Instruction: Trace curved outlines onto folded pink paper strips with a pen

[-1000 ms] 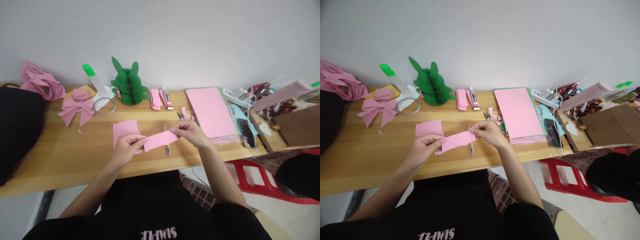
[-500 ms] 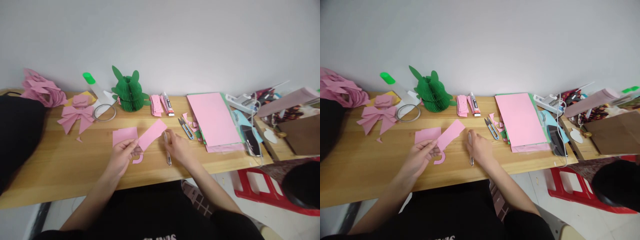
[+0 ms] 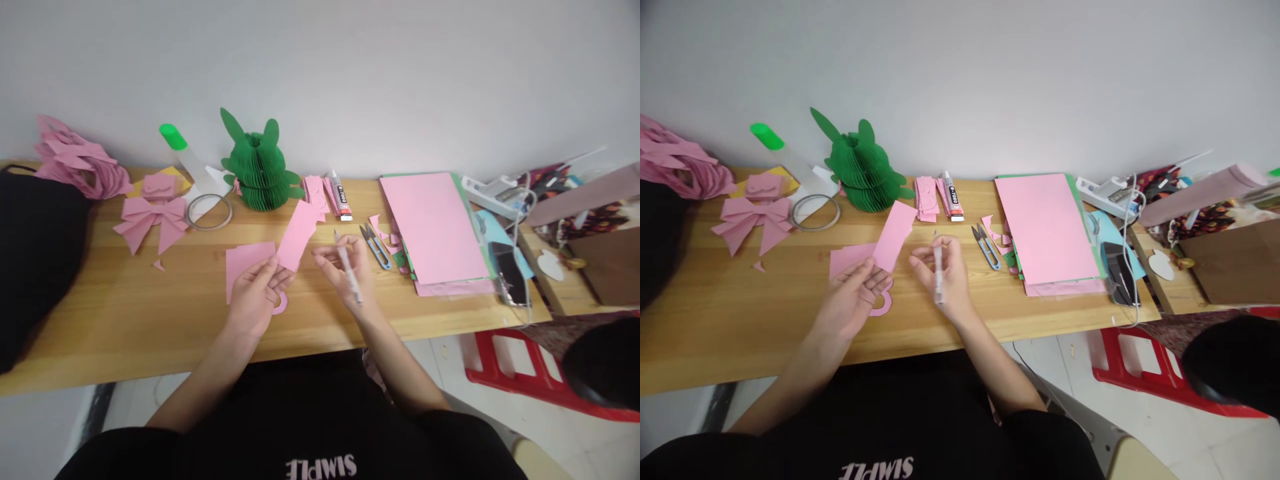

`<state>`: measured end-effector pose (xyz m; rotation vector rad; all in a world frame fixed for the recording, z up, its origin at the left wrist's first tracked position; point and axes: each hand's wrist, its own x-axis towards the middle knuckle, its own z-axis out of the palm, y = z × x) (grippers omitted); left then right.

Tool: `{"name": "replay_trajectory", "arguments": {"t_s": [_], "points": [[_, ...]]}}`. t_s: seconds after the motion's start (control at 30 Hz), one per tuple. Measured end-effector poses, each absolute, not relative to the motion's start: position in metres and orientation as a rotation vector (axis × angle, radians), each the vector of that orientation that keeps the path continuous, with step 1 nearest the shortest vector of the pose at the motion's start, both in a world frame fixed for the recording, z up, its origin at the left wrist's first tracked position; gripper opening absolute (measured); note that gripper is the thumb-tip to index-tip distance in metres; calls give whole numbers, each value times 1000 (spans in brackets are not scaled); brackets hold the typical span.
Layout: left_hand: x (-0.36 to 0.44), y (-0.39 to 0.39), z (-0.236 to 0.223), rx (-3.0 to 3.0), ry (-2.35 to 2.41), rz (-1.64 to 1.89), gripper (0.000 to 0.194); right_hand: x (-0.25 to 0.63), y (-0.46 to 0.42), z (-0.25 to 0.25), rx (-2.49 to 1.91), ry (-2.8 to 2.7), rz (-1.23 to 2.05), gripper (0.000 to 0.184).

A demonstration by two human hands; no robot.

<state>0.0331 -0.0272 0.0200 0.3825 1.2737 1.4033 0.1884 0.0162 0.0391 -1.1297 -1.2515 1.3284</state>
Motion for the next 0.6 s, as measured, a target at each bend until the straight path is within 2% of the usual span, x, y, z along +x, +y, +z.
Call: {"name": "replay_trajectory", "arguments": {"t_s": [0.1,0.27,0.43,0.53,0.6], "points": [[41,-29,18,504,1282,1384,45,172,24,38,-1118,-1152,1304,48],[39,-46,17,852,1319,1209,41,181,33,28,-1164,-1155,1242,44],[8,-80,9,1263,1507,1116,16,211,25,10,-1287,-1404,1253,33],[-9,-99,-4,1591,1567,1063,19,216,18,3,-1390,-1610,1202,22],[-16,-109,-13,2120,1536,940,28,213,15,3,-1433,-1714,1148,19]]}}
